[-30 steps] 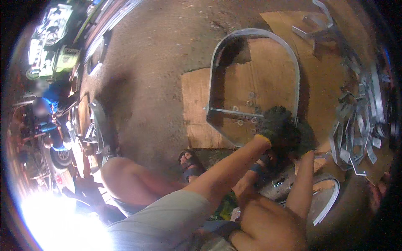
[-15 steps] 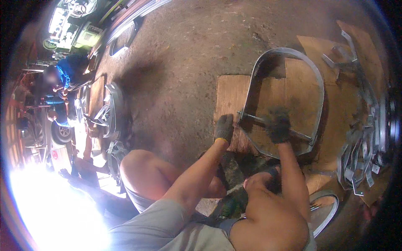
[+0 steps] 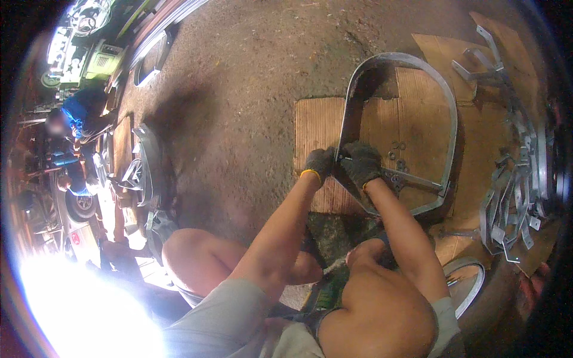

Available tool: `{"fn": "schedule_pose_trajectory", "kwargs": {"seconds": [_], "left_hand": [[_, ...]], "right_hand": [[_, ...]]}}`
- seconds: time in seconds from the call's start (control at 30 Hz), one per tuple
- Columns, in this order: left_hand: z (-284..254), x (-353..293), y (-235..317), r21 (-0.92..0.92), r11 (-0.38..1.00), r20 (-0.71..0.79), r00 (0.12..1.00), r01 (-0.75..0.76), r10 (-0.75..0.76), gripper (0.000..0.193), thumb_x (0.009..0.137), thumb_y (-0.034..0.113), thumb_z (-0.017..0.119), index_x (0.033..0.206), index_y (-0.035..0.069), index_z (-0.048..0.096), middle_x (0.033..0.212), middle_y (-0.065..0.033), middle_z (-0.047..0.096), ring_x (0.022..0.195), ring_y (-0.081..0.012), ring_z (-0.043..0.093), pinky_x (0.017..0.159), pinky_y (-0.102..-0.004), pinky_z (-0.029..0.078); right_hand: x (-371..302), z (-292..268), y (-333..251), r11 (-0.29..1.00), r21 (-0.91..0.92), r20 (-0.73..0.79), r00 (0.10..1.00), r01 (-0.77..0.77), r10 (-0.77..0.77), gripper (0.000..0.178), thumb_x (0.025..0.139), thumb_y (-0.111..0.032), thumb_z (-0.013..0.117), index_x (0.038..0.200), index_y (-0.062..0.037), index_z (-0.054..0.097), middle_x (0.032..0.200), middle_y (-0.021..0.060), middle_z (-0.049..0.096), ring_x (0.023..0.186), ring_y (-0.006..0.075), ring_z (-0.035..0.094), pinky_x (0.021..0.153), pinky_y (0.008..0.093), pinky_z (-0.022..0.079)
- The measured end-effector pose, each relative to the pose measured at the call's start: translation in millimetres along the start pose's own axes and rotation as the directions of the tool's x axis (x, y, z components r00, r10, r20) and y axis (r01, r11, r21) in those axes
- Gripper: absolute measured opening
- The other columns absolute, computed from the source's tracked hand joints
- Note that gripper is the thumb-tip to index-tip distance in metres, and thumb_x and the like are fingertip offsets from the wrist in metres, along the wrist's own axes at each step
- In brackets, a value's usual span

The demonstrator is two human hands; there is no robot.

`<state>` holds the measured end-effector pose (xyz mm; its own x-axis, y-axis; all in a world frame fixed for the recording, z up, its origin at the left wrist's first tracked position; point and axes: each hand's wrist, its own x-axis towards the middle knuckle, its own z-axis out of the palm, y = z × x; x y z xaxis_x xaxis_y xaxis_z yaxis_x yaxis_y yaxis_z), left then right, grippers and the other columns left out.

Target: The person sits on the floor and assembles a U-shaped metal frame by inserting a metal rod through its ends. They use a wrench to tighten nuts onto the rod, securing the assembly. The person handles washers and nuts from a pile on the floor and adjusts the frame's position during the process.

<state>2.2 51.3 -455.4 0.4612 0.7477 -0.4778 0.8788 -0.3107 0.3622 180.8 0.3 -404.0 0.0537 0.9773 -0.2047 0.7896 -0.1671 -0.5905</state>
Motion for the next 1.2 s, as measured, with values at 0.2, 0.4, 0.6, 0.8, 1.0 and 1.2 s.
{"fn": "schedule_pose_trajectory", "kwargs": {"seconds": [0.2, 0.4, 0.6, 0.8, 1.0, 1.2], "left_hand": [[-1.6, -9.4, 18.9, -0.103, 0.991, -0.131, 0.989, -0.088, 0.074, 0.019, 0.089, 0.016, 0.065, 0.106, 0.007, 0.069, 0.107, -0.0216, 0.070, 0.106, -0.0400, 0.067, 0.092, -0.0471, 0.054], [4.2, 0.2, 7.3, -0.032, 0.987, -0.139, 0.978, -0.160, 0.154, 0.026, 0.083, 0.024, 0.071, 0.102, 0.005, 0.073, 0.102, -0.0216, 0.072, 0.096, -0.0407, 0.066, 0.086, -0.0484, 0.053], [-7.7, -8.9, 21.3, -0.556, 0.826, 0.036, 0.995, 0.094, -0.089, 0.028, 0.072, 0.018, 0.082, 0.097, 0.004, 0.076, 0.099, -0.0157, 0.076, 0.094, -0.0326, 0.071, 0.083, -0.0439, 0.055], [21.3, -48.2, 52.7, -0.823, 0.559, -0.182, 0.885, 0.101, -0.429, 0.044, 0.090, 0.037, 0.077, 0.116, 0.003, 0.066, 0.104, -0.0130, 0.073, 0.100, -0.0192, 0.066, 0.087, -0.0389, 0.053], [10.9, -18.2, 6.1, -0.744, 0.666, -0.054, 0.991, 0.043, -0.124, 0.038, 0.096, 0.024, 0.073, 0.122, 0.007, 0.052, 0.104, -0.0072, 0.067, 0.096, -0.0182, 0.064, 0.083, -0.0366, 0.054], [9.6, -21.5, 19.3, -0.742, 0.667, -0.053, 0.987, 0.062, -0.151, 0.034, 0.095, 0.018, 0.068, 0.124, 0.008, 0.052, 0.105, -0.0087, 0.067, 0.097, -0.0206, 0.065, 0.083, -0.0381, 0.054]], "right_hand": [[3.8, 9.3, -0.2, 0.995, -0.035, -0.021, 0.996, -0.091, 0.090, 0.034, 0.083, -0.044, 0.067, 0.097, -0.0158, 0.080, 0.100, 0.0162, 0.075, 0.098, 0.0401, 0.071, 0.089, 0.0532, 0.054], [16.4, 5.4, 2.0, 0.984, 0.035, 0.210, 0.964, -0.175, 0.164, 0.039, 0.085, -0.049, 0.063, 0.104, -0.0192, 0.081, 0.104, 0.0149, 0.077, 0.099, 0.0394, 0.073, 0.085, 0.0561, 0.055], [11.8, -31.8, -16.8, 0.982, 0.028, 0.285, 0.943, -0.188, 0.172, 0.043, 0.084, -0.045, 0.066, 0.109, -0.0136, 0.080, 0.112, 0.0182, 0.075, 0.106, 0.0381, 0.071, 0.094, 0.0537, 0.053], [-71.8, -20.0, 34.4, 0.974, 0.210, -0.708, 0.700, 0.082, 0.094, 0.032, 0.080, -0.020, 0.067, 0.108, -0.0045, 0.072, 0.104, 0.0191, 0.069, 0.101, 0.0427, 0.064, 0.089, 0.0526, 0.051], [-218.7, -80.4, 146.3, 0.705, 0.634, -0.721, 0.085, -0.318, 0.688, 0.020, 0.097, -0.022, 0.068, 0.106, -0.0046, 0.067, 0.103, 0.0070, 0.065, 0.097, 0.0185, 0.061, 0.085, 0.0331, 0.051], [-362.6, -66.3, 294.5, 0.042, -0.655, -0.098, 0.140, -0.755, 0.985, 0.027, 0.093, -0.037, 0.069, 0.115, -0.0224, 0.076, 0.125, 0.0042, 0.073, 0.115, 0.0262, 0.069, 0.090, 0.0406, 0.056]]}}
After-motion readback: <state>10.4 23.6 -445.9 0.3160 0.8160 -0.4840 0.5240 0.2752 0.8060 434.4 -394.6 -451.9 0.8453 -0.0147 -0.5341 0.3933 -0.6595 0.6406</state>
